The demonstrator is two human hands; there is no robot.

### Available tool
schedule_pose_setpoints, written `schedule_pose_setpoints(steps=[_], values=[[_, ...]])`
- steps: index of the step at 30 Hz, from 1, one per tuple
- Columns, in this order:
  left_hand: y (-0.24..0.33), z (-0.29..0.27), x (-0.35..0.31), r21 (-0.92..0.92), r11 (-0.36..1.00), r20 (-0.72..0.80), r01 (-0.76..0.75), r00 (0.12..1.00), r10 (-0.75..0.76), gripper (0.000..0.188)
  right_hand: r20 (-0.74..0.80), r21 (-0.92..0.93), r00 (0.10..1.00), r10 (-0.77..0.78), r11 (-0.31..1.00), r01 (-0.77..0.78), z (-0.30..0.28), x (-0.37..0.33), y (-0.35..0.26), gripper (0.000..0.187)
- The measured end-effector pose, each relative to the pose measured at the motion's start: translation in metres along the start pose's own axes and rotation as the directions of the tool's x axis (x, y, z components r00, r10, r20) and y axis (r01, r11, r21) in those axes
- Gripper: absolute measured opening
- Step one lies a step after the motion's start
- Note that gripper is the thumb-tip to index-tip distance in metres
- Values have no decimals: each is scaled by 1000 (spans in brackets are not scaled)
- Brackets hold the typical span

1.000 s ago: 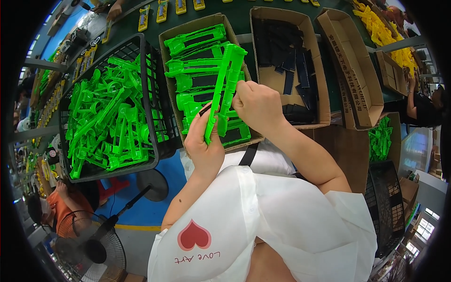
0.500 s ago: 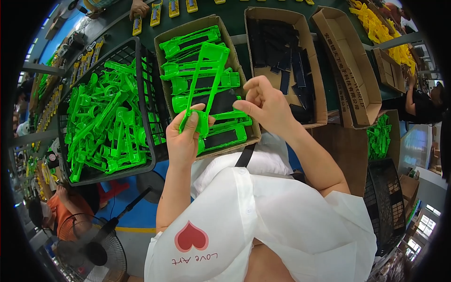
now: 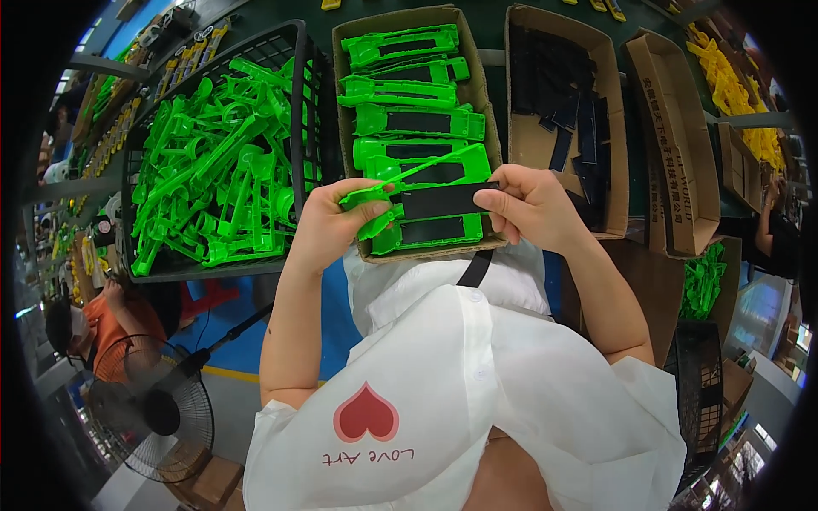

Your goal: Manually assembling green plastic frames with black strips on a factory production line.

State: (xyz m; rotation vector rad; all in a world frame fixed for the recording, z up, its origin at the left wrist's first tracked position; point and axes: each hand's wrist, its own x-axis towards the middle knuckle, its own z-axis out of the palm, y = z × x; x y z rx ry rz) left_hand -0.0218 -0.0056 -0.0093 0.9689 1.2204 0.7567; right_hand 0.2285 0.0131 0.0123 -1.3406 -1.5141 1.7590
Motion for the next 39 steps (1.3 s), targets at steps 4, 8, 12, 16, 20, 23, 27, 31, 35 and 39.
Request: schedule_pose_setpoints(steps=[4, 8, 12, 16, 20, 23, 27, 31, 35, 39], values=[[-4, 1, 3, 54, 998, 101, -44, 994, 38, 18, -25, -114, 1000, 15, 993, -18, 9, 3, 1, 24], [-5, 0, 4, 45, 998, 116, 46, 992, -51, 17, -97, -262, 995, 17, 964, -42, 12, 3, 2, 18], [-4, 1, 4, 15, 997, 105, 77, 991, -78, 15, -118, -326, 992, 50, 941, -86, 18, 6, 2, 18], [-10, 1, 7, -1, 998, 105, 64, 992, -63, 15, -158, -321, 981, 109, 934, -156, 22, 16, 8, 32], [-16, 4, 7, -18, 997, 92, 81, 993, -79, 15, -199, -850, 955, -219, 524, -57, 23, 19, 22, 40], [-21, -1, 10, -27, 999, 104, 44, 994, -41, 16, -277, -834, 885, -373, 551, -29, 14, 19, 25, 47], [-23, -2, 10, -18, 1000, 185, 6, 983, -3, 15, -155, -485, 978, 143, 851, -201, 4, 22, 28, 37], [-22, 2, 8, 303, 934, 185, -188, 973, 136, 17, -128, -306, 981, 145, 935, -178, 11, 13, 35, 28], [6, 36, 2, 830, 502, 198, -243, 970, 142, 26, -212, -522, 968, -136, 853, 6, 20, 15, 48, 25], [2, 53, 14, 898, 416, 139, -142, 990, 37, 19, -118, -291, 990, -80, 956, 42, 19, 10, 44, 42]])
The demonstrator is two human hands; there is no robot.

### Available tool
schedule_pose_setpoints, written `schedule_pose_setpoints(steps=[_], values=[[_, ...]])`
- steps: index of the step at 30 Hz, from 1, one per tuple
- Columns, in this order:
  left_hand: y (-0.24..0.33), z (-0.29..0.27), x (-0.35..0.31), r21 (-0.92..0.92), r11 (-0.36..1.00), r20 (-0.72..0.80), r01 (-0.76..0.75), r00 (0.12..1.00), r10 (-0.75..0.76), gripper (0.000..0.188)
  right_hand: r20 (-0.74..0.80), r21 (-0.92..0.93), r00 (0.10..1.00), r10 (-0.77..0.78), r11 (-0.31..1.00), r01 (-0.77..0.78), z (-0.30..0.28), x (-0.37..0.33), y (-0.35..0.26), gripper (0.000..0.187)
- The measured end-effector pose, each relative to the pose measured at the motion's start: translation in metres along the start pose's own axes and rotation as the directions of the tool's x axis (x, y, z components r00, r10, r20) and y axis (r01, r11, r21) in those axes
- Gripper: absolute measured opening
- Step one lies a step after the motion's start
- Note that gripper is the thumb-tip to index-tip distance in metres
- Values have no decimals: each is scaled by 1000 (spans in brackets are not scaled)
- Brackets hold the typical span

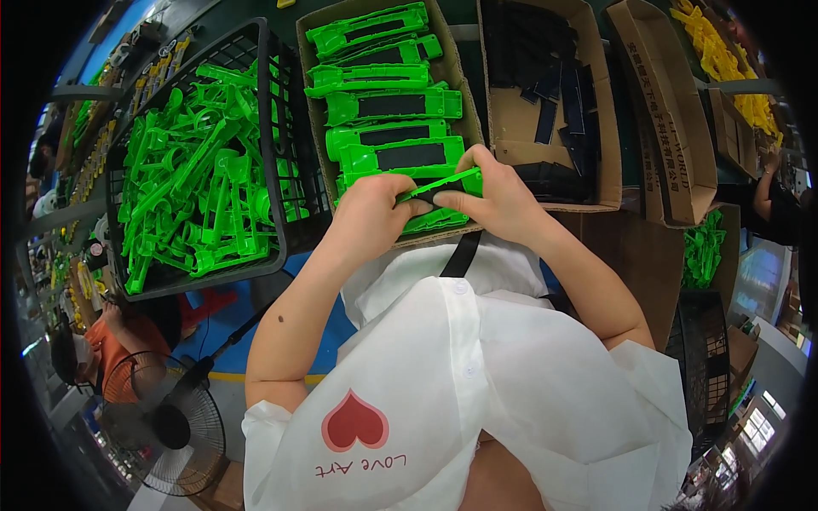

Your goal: Manually assembling green plastic frames with black strips on a factory production line.

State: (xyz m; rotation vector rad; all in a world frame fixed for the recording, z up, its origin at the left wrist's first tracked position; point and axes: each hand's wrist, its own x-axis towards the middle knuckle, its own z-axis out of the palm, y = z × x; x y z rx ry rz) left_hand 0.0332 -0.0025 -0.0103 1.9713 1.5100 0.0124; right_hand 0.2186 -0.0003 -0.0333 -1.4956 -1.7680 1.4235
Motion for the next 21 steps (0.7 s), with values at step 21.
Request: schedule_pose_setpoints(steps=[21], values=[[-45, 8, 88, 428, 903, -298, 22, 947, 119, 63, -515, -464, 778, 360, 645, -607, -81, 60, 88, 49]])
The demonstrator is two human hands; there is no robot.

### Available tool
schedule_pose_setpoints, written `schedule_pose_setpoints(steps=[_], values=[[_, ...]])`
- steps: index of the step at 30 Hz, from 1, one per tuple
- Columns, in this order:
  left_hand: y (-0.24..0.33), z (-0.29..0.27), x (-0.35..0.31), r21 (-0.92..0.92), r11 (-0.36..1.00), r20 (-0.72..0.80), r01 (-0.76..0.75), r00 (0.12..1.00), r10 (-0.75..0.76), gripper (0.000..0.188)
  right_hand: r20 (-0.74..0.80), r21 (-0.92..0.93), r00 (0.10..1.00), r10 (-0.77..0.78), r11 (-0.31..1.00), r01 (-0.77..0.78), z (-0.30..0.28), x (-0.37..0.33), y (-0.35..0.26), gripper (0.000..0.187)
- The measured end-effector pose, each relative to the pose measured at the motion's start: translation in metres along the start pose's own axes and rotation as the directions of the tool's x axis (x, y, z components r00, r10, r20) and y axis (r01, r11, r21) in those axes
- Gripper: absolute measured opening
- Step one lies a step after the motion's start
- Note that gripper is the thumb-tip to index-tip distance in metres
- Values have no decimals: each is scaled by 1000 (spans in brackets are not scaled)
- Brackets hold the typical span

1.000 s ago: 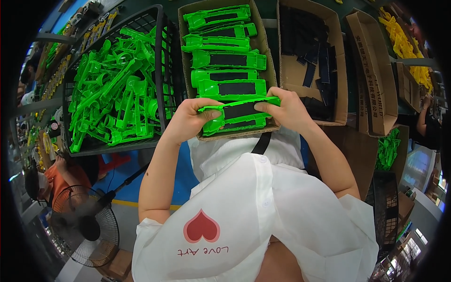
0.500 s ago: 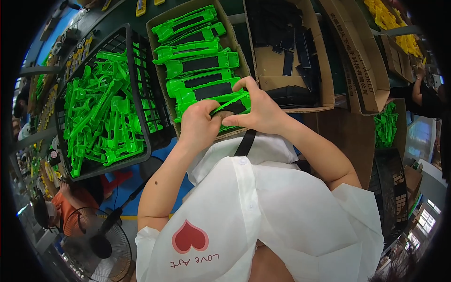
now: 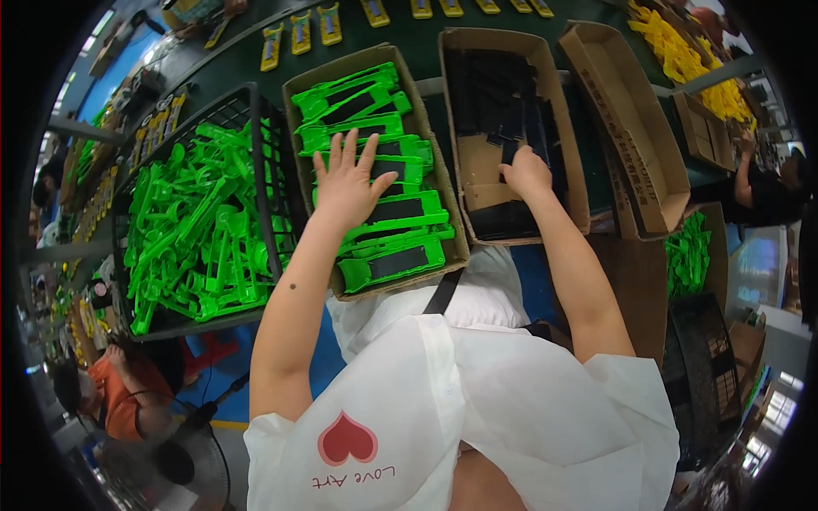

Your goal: Manually assembling green plastic frames with black strips on a factory production line.

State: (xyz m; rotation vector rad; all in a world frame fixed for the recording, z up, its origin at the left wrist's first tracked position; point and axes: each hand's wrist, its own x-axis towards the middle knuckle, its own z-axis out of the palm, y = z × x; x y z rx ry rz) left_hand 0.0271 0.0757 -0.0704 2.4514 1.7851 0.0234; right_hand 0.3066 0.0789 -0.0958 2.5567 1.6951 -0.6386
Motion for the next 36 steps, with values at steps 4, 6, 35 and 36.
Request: schedule_pose_setpoints(steps=[4, 6, 35, 36], values=[[9, -3, -27, -196, 978, -351, -67, 937, -6, 52, 19, -50, 999, 35, 998, -34, -7, 6, 6, 50], [-16, -15, -44, -310, 946, -528, -89, 844, -93, 46, 94, 117, 995, 15, 993, -26, -12, 10, 12, 35], [-62, -66, -114, -624, -754, 60, -204, 950, -307, 26, 32, 986, 798, -602, -111, -124, -35, -87, -46, 12], [-44, -53, -112, -530, -837, 36, -139, 982, -185, 23, 16, 985, 813, -583, -128, -111, -30, -91, -52, 10]])
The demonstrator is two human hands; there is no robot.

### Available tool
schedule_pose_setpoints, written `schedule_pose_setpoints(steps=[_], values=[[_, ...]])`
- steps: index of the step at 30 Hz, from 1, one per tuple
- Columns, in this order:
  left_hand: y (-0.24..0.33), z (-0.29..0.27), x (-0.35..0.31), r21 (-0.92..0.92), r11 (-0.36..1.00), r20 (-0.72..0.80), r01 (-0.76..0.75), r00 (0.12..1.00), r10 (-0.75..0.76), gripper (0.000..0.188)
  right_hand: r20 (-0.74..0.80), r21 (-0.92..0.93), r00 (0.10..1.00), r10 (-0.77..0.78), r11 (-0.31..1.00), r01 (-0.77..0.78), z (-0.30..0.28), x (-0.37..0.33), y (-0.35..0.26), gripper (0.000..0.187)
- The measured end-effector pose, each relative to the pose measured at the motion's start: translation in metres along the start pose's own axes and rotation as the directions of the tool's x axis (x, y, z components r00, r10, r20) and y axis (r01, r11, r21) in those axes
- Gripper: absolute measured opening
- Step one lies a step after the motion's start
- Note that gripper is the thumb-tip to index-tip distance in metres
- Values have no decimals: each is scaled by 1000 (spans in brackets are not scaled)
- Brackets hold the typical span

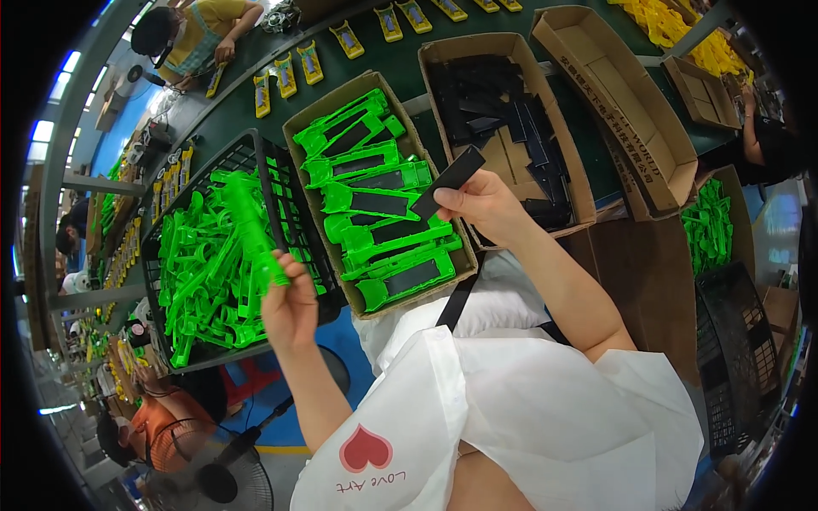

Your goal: Manually assembling green plastic frames with black strips on a factory production line.

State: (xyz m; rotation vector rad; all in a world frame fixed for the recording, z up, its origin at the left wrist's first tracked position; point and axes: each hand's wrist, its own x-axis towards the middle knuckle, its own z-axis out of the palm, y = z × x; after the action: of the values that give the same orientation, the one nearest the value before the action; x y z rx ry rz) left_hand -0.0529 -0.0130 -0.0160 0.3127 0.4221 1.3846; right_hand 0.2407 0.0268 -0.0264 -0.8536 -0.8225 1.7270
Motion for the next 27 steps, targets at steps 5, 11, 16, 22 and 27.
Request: schedule_pose_setpoints(steps=[5, 11, 16, 22, 27], values=[[-83, 53, 0, 356, 925, -87, 132, 990, -108, 25, -80, 121, 996, -30, 992, 39, 33, -7, 36, 6], [-76, 44, 2, 620, 770, -119, 149, 988, -96, 24, 29, -19, 999, -25, 999, 26, 18, -24, 23, 12], [-60, 42, 0, 794, 602, -134, 85, 990, 36, 22, 28, -485, 977, 213, 857, -173, 6, -32, -1, 17], [-49, 25, 4, 774, 589, -180, 233, 972, -149, 22, 29, -614, 969, 247, 769, -178, 11, -38, -22, 18], [-48, 29, 5, 808, 479, -218, 343, 930, -297, 22, 13, -724, 976, 216, 675, -139, 18, -29, -14, 21]])
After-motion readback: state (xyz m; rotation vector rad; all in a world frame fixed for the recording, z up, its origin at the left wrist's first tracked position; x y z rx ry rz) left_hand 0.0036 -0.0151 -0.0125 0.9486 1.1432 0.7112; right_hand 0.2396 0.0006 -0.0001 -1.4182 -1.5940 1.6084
